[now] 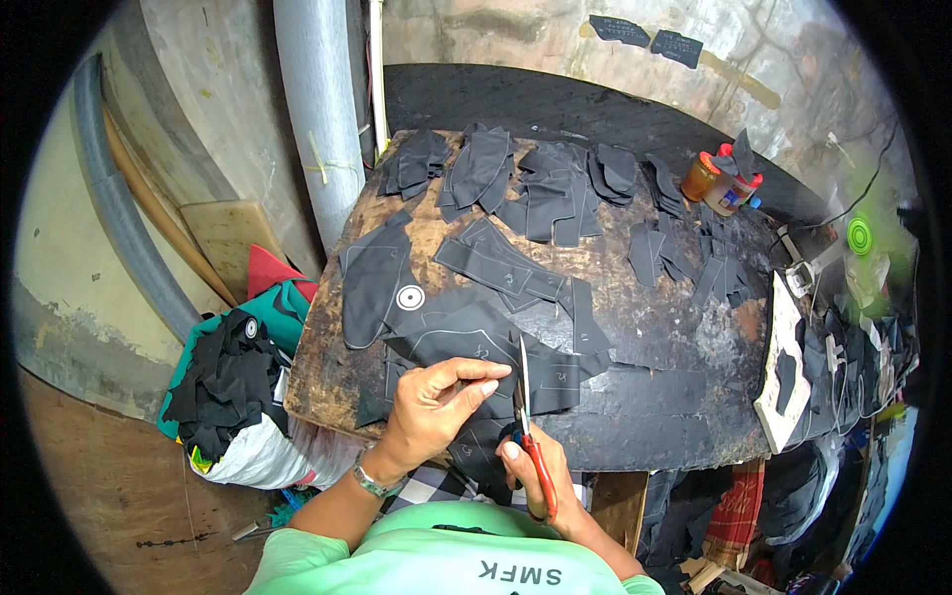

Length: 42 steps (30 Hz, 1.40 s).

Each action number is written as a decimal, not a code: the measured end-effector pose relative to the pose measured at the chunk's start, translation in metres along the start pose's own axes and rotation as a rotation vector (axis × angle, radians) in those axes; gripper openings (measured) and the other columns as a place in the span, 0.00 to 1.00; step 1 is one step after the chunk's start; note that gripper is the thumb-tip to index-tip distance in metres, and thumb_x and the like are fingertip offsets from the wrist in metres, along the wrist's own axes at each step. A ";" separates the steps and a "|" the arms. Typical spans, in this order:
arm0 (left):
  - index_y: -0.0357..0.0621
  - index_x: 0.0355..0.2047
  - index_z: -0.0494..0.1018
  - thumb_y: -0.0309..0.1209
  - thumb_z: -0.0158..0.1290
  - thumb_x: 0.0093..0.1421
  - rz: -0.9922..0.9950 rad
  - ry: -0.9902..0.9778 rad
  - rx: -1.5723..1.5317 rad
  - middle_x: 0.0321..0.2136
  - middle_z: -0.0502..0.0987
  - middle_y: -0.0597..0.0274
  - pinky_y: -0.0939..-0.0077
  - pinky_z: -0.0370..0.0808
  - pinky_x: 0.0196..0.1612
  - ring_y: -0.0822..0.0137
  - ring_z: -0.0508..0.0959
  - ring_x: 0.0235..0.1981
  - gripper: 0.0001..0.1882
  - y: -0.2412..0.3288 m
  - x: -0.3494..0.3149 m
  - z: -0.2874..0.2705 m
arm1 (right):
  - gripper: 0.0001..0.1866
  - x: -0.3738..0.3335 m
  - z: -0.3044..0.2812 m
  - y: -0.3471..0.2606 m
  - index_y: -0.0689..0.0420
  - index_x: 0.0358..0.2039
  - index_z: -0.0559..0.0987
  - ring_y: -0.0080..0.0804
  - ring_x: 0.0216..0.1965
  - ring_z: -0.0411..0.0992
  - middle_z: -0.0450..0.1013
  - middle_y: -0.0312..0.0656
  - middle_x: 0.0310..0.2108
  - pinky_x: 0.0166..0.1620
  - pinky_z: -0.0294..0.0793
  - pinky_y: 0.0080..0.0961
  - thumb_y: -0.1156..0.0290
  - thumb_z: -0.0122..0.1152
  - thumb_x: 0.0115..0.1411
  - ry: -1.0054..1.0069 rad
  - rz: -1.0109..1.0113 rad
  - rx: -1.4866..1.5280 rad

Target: The person uses scissors to cut black fabric pieces along marked outlines on a worktable. They repeatedly reposition the fabric and trim along the lines, accumulating cut pieces on the table.

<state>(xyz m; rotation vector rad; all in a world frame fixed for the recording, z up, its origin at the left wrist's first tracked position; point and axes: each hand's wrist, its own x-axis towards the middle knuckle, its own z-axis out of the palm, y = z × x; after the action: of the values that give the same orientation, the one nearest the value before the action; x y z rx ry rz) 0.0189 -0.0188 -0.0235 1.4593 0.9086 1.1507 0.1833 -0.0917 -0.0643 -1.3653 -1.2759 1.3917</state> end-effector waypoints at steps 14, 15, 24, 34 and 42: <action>0.36 0.39 0.78 0.23 0.55 0.58 -0.085 -0.370 0.108 0.32 0.81 0.64 0.83 0.72 0.37 0.79 0.76 0.33 0.09 0.020 0.030 -0.037 | 0.21 -0.009 -0.007 -0.005 0.63 0.27 0.72 0.19 0.21 0.59 0.63 0.34 0.15 0.24 0.61 0.24 0.54 0.59 0.60 -0.055 0.108 0.000; 0.37 0.40 0.78 0.23 0.54 0.59 -0.083 -0.397 0.121 0.32 0.80 0.64 0.83 0.71 0.36 0.79 0.75 0.33 0.09 0.022 0.031 -0.038 | 0.21 -0.010 -0.007 -0.004 0.63 0.27 0.72 0.18 0.21 0.59 0.63 0.34 0.15 0.24 0.61 0.23 0.55 0.60 0.60 -0.058 0.051 0.008; 0.38 0.40 0.78 0.25 0.55 0.59 -0.111 -0.479 0.153 0.32 0.80 0.65 0.83 0.70 0.35 0.79 0.74 0.31 0.09 0.023 0.036 -0.045 | 0.18 -0.015 -0.014 -0.006 0.63 0.26 0.73 0.17 0.21 0.59 0.63 0.33 0.15 0.24 0.60 0.23 0.58 0.60 0.60 -0.090 0.070 -0.027; 0.43 0.40 0.79 0.23 0.62 0.54 0.027 0.191 0.116 0.32 0.78 0.69 0.91 0.64 0.25 0.84 0.64 0.25 0.12 0.002 0.009 -0.009 | 0.20 -0.012 -0.008 -0.004 0.62 0.29 0.73 0.18 0.21 0.59 0.63 0.33 0.15 0.25 0.62 0.22 0.55 0.59 0.61 -0.111 0.028 0.069; 0.44 0.40 0.80 0.23 0.62 0.52 0.255 0.096 0.375 0.34 0.81 0.68 0.84 0.67 0.24 0.77 0.66 0.23 0.13 0.012 0.003 -0.008 | 0.23 -0.001 -0.016 -0.007 0.61 0.30 0.71 0.23 0.22 0.60 0.62 0.36 0.16 0.27 0.64 0.26 0.50 0.56 0.61 -0.150 -0.014 -0.074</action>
<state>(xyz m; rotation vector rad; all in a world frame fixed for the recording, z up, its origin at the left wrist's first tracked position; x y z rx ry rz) 0.0117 -0.0163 -0.0110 1.8784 1.0693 1.2928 0.1984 -0.0896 -0.0562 -1.3182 -1.4448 1.4733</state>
